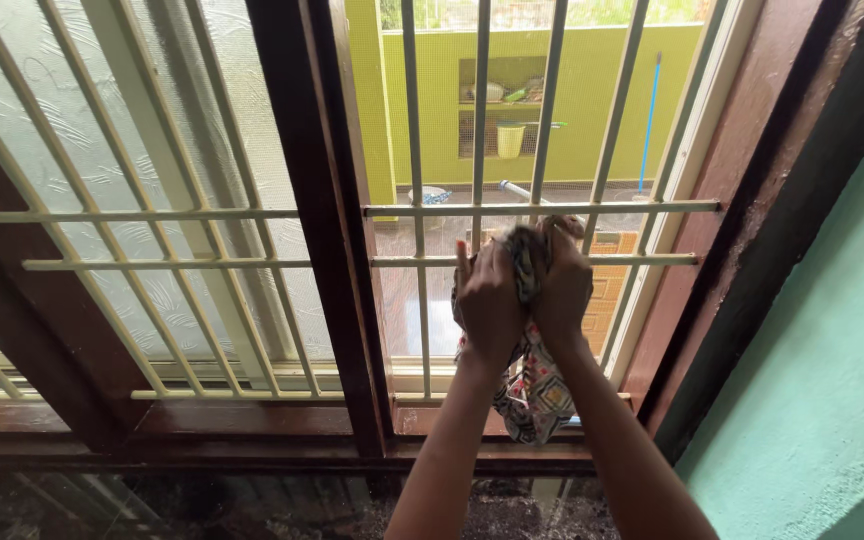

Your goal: The person wipes the wooden frame and horizontal metal bars of a window using a cloth, then wipes the adjacent dark granite ledge.

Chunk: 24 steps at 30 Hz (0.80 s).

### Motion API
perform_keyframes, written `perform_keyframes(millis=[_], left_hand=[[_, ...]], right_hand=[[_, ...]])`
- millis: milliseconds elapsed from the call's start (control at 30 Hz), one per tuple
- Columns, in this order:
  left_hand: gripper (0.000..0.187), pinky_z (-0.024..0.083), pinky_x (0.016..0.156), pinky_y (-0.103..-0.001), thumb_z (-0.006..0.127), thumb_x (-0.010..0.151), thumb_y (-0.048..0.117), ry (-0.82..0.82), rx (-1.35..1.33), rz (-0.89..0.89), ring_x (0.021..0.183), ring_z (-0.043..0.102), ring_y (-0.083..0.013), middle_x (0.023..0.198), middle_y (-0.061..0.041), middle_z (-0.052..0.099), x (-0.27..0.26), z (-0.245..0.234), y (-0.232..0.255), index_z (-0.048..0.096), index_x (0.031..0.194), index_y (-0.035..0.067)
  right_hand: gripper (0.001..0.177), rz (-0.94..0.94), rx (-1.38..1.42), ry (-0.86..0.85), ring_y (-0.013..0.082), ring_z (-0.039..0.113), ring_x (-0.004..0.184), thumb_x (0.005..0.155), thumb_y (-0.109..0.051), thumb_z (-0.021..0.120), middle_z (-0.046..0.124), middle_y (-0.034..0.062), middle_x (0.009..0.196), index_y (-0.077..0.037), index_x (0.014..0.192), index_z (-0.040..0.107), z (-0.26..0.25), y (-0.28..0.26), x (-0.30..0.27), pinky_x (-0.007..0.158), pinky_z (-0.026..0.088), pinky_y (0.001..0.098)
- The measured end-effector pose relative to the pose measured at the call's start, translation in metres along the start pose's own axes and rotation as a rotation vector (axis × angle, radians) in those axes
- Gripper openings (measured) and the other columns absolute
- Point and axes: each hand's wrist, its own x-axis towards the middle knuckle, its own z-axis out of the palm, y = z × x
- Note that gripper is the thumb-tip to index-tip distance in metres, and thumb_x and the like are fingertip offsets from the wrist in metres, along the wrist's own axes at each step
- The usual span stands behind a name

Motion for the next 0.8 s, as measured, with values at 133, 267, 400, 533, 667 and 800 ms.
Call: perform_keyframes(millis=[133, 267, 400, 533, 667, 800], left_hand=[[0.044, 0.043, 0.121, -0.045, 0.064, 0.091, 0.005, 0.066, 0.086, 0.109, 0.126, 0.072, -0.0385, 0.134, -0.024, 0.069, -0.024, -0.022, -0.003, 0.060, 0.133, -0.007], [0.042, 0.061, 0.090, -0.040, 0.069, 0.090, 0.014, 0.130, -0.255, -0.202, 0.107, 0.075, -0.0355, 0.121, -0.022, 0.072, -0.016, -0.057, 0.009, 0.064, 0.130, -0.001], [0.030, 0.062, 0.076, -0.039, 0.077, 0.088, 0.022, 0.231, -0.368, -0.445, 0.089, 0.078, -0.0294, 0.096, -0.018, 0.077, 0.032, -0.065, 0.008, 0.073, 0.107, 0.000], [0.024, 0.059, 0.066, -0.040, 0.072, 0.088, 0.021, 0.108, -0.460, -0.618, 0.079, 0.081, -0.0268, 0.083, -0.016, 0.077, 0.053, -0.070, -0.021, 0.071, 0.096, -0.001], [0.028, 0.059, 0.067, -0.041, 0.076, 0.087, 0.025, 0.090, -0.302, -0.540, 0.078, 0.079, -0.0300, 0.086, -0.014, 0.076, 0.029, -0.078, -0.038, 0.070, 0.099, 0.001], [0.041, 0.055, 0.084, -0.047, 0.079, 0.084, 0.024, 0.355, -0.165, -0.406, 0.100, 0.070, -0.0415, 0.106, -0.024, 0.071, 0.026, -0.075, -0.033, 0.065, 0.112, -0.004]], right_hand=[[0.030, -0.067, 0.014, 0.018, 0.0393, 0.073, 0.082, 0.102, -0.016, 0.058, 0.072, 0.0238, 0.096, -0.002, 0.128, 0.063, -0.027, -0.021, -0.047, 0.071, 0.056, 0.0463], [0.029, 0.133, 0.194, -0.088, 0.0328, 0.075, 0.074, 0.102, -0.020, 0.058, 0.072, 0.0213, 0.085, -0.002, 0.124, 0.064, -0.024, -0.049, -0.052, 0.065, 0.056, 0.0442], [0.039, 0.198, 0.392, -0.007, 0.0298, 0.076, 0.088, 0.103, -0.022, 0.058, 0.073, 0.0200, 0.095, 0.000, 0.135, 0.056, 0.007, -0.073, -0.023, 0.076, 0.056, 0.0418], [0.059, 0.332, 0.423, -0.132, 0.0359, 0.068, 0.111, 0.103, -0.025, 0.070, 0.067, 0.0256, 0.118, 0.006, 0.142, 0.040, 0.036, -0.063, 0.004, 0.094, 0.052, 0.0445], [0.061, 0.476, 0.481, -0.285, 0.0357, 0.073, 0.106, 0.089, -0.027, 0.077, 0.071, 0.0228, 0.113, 0.004, 0.131, 0.045, 0.046, -0.066, -0.013, 0.093, 0.055, 0.0444], [0.074, 0.348, 0.430, -0.186, 0.0415, 0.066, 0.109, 0.089, -0.023, 0.075, 0.067, 0.0272, 0.112, 0.007, 0.142, 0.032, 0.060, -0.083, -0.014, 0.093, 0.049, 0.0470]])
